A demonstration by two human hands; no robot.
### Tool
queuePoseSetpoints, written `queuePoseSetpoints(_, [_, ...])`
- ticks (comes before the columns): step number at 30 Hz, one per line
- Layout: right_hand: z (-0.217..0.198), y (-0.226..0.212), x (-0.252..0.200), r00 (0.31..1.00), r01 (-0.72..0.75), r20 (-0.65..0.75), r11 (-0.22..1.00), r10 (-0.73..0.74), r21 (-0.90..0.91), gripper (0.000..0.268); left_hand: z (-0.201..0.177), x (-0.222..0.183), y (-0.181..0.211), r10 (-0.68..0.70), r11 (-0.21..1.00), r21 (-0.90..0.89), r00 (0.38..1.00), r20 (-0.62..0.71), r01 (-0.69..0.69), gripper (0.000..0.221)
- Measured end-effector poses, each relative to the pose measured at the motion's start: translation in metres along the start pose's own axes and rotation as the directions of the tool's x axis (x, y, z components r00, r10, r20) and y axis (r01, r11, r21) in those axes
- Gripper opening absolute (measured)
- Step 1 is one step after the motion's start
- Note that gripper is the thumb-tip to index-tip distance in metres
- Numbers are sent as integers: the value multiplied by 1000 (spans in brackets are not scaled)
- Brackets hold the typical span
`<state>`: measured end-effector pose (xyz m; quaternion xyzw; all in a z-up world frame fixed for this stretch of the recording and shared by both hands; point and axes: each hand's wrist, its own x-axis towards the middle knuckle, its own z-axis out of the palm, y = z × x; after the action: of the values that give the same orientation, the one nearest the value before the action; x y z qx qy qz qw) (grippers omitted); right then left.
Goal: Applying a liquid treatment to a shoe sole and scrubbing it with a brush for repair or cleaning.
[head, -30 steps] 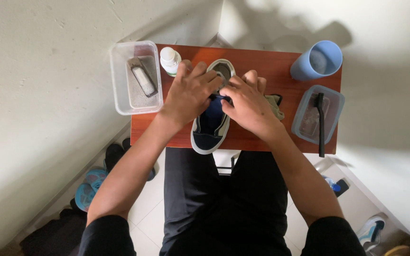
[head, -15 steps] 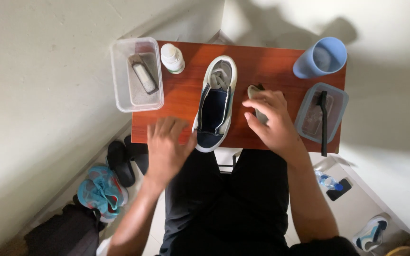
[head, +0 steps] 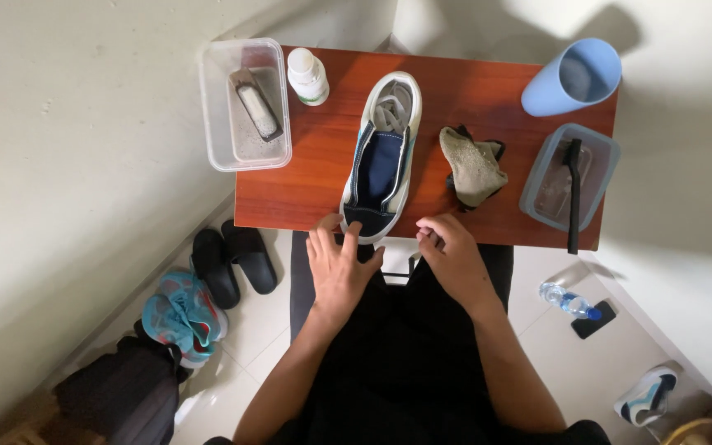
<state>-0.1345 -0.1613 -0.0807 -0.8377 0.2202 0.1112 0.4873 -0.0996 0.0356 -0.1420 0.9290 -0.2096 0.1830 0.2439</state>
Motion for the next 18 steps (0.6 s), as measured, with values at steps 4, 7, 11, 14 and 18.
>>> queuePoseSetpoints(4, [-1, -5, -4, 999, -38, 16, 999, 38, 14, 33, 13, -2, -2, 23, 997, 78, 999, -35, -20, 72])
queuePoseSetpoints(7, [-1, -8, -3, 999, -32, 19, 999, 32, 5, 35, 21, -6, -7, 58, 994, 94, 996, -70, -52, 63])
queuePoseSetpoints(11, [1, -9, -2, 999, -29, 21, 1000, 29, -5, 35, 23, -10, -11, 121, 987, 120, 986, -114, -107, 47])
queuePoseSetpoints(14, [3, -10, -3, 999, -16, 28, 1000, 16, 6, 35, 14, -10, -9, 148, 984, 121, 981, -126, -133, 42])
queuePoseSetpoints(18, [4, -9, -3, 999, 22, 22, 1000, -23, 15, 36, 11, -10, -13, 184, 981, 97, 969, -163, -169, 41])
